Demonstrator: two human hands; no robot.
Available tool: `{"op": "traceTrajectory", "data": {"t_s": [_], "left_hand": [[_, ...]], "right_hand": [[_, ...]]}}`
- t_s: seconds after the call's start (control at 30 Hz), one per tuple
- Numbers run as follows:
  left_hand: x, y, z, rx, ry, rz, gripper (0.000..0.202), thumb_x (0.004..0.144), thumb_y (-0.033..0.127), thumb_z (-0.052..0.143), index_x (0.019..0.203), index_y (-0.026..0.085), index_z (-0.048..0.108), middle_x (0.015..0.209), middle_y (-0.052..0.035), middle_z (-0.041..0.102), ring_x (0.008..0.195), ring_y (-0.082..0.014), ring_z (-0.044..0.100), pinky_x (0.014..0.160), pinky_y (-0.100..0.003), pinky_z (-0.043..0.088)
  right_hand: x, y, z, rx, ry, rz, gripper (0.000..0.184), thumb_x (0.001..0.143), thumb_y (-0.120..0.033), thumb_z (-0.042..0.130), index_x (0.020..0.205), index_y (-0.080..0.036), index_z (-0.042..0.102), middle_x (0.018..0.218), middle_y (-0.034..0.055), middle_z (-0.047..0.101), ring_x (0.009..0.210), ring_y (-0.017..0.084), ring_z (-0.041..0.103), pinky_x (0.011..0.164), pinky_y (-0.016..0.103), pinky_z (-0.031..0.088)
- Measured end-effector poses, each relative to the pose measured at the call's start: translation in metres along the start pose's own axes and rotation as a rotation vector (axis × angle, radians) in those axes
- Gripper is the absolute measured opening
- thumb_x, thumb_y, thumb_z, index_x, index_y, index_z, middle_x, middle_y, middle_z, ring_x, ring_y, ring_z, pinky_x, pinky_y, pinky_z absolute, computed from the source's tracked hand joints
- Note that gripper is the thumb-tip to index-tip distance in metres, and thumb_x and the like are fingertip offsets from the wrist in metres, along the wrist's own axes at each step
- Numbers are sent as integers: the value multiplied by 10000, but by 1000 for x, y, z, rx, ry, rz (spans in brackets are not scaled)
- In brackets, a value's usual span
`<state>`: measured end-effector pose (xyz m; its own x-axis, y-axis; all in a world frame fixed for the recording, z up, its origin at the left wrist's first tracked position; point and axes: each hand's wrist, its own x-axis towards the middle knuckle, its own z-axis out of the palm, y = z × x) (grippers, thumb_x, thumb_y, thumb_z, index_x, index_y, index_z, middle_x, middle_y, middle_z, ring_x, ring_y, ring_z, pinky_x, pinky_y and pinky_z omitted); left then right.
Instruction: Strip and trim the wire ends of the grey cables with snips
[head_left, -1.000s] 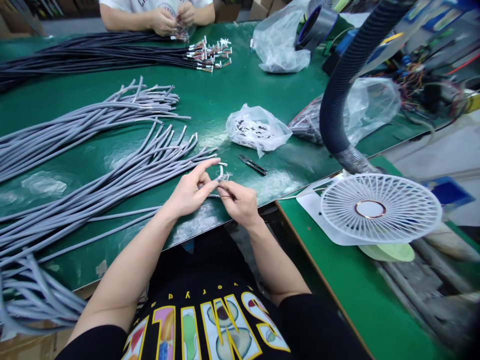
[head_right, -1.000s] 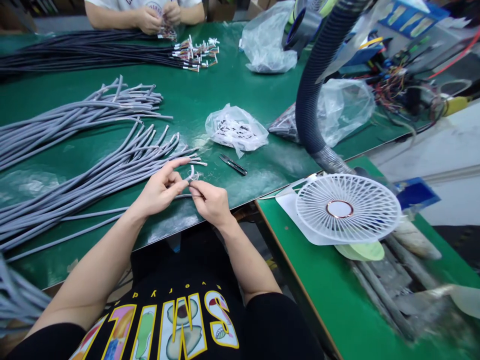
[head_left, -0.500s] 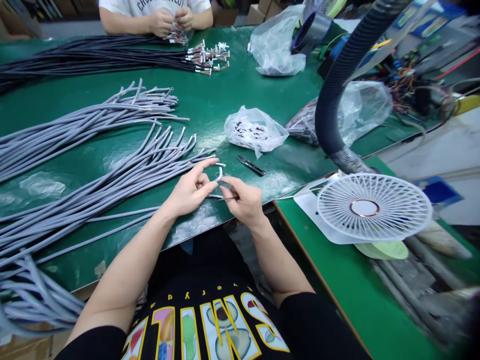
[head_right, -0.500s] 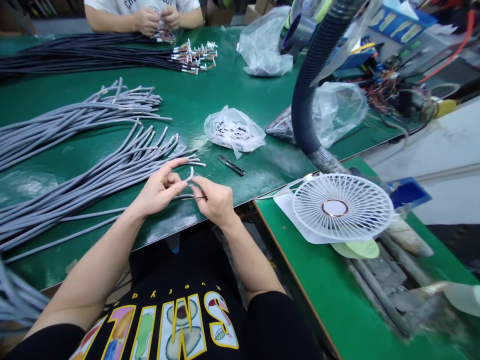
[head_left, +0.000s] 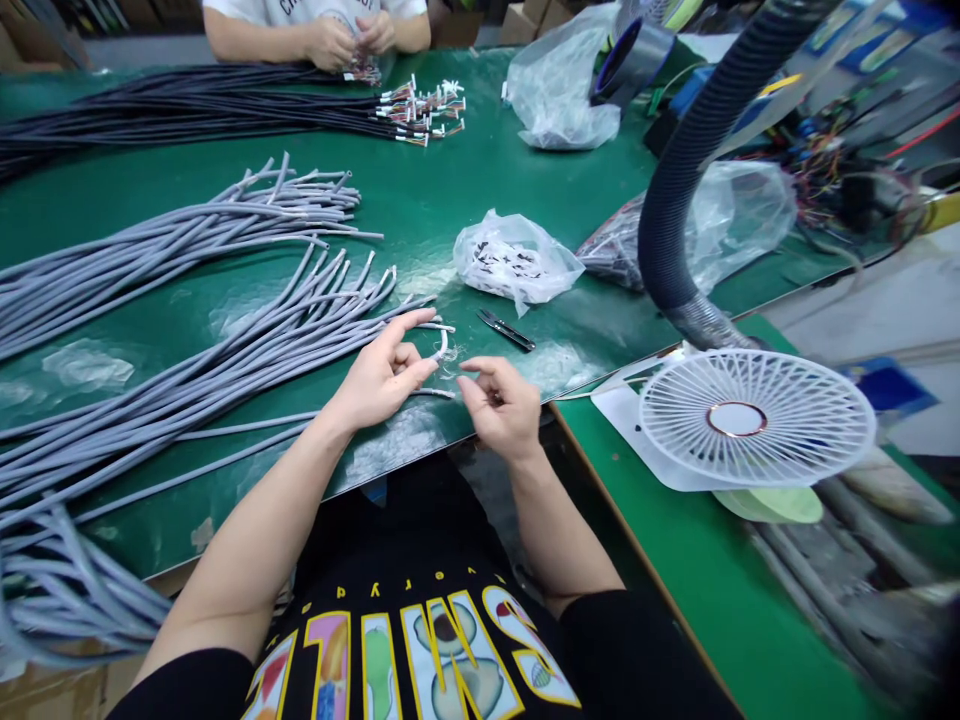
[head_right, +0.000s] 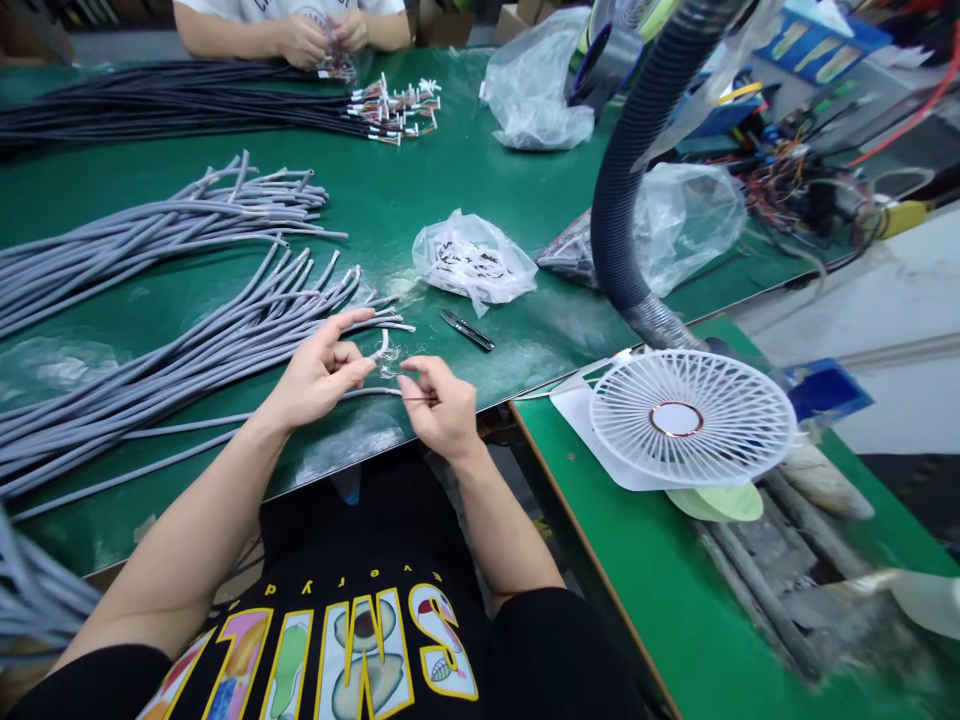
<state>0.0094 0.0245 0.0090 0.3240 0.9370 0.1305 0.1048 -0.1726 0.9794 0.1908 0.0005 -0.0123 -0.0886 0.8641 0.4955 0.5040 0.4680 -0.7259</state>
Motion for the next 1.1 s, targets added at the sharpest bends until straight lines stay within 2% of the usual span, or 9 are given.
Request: {"op": "traceTrajectory", "data": {"t_s": [0.1, 0.27, 0.47, 0.63, 0.73, 0.83, 0.9, 1.0, 1.1], "left_hand": [[-2, 1, 0, 42, -34, -6, 586, 865, 288, 586, 1400, 158, 385, 596, 56, 513, 523, -84, 487, 524, -205, 354], [-3, 1, 0, 109, -92, 2, 584, 862, 256, 571, 1408, 173, 381, 624, 49, 539, 546, -87, 489, 548, -208, 350], [-4, 0, 0, 207, -134, 24, 612, 855, 245, 567, 1432, 190, 368, 621, 57, 532, 539, -88, 454, 560, -211, 344], [-6, 3, -1, 283, -273, 4, 775, 834, 203, 576, 1517, 231, 212, 597, 80, 536, 521, -88, 441, 565, -207, 350], [-7, 7, -3, 205, -341, 9, 818, 832, 199, 590, 1530, 237, 165, 593, 77, 555, 514, -84, 463, 565, -205, 372], [-9, 9, -6, 39, -398, -14, 841, 834, 232, 620, 1532, 220, 151, 589, 64, 568, 508, -84, 503, 544, -198, 401], [-9, 10, -8, -95, -421, -41, 856, 833, 266, 642, 1530, 203, 148, 591, 48, 584, 509, -93, 543, 524, -195, 421], [-9, 9, -11, -271, -412, -64, 871, 814, 315, 682, 1517, 189, 184, 585, 31, 602, 507, -108, 582, 504, -195, 439], [-8, 8, -14, -368, -352, -55, 870, 784, 351, 719, 1495, 184, 246, 563, 25, 603, 473, -108, 571, 473, -196, 423]], "right_hand": [[10, -4, -18, -18, 22, 7, 146, 837, -264, 598, 960, -196, 640, 529, -75, 416, 449, 79, 363, 487, 221, 355], [27, -6, -24, -68, -227, -17, 203, 829, -326, 632, 948, -165, 667, 515, -75, 413, 456, 72, 372, 493, 209, 334], [33, -2, -24, -173, -364, -174, 165, 877, -253, 540, 785, -169, 648, 578, -28, 565, 494, 73, 431, 517, 203, 313], [53, -4, -32, -165, -596, -273, 180, 835, -207, 527, 718, -165, 657, 628, 2, 630, 559, 92, 493, 545, 217, 318], [72, 3, -32, 80, -765, -137, 161, 792, -233, 597, 681, -152, 682, 564, -25, 596, 499, 67, 431, 508, 204, 311], [81, 18, -22, 410, -953, 114, 150, 705, -274, 698, 645, -137, 692, 489, -40, 551, 448, 55, 392, 456, 197, 293], [77, 29, -10, 637, -1000, 262, 201, 639, -309, 753, 605, -125, 679, 480, -27, 560, 431, 56, 404, 436, 198, 297], [61, 34, 9, 907, -925, 396, 309, 566, -387, 803, 564, -117, 654, 449, -21, 545, 383, 52, 389, 392, 191, 277], [41, 26, 26, 1100, -731, 465, 372, 535, -441, 818, 542, -128, 617, 421, -31, 519, 349, 49, 379, 363, 181, 273]]}}
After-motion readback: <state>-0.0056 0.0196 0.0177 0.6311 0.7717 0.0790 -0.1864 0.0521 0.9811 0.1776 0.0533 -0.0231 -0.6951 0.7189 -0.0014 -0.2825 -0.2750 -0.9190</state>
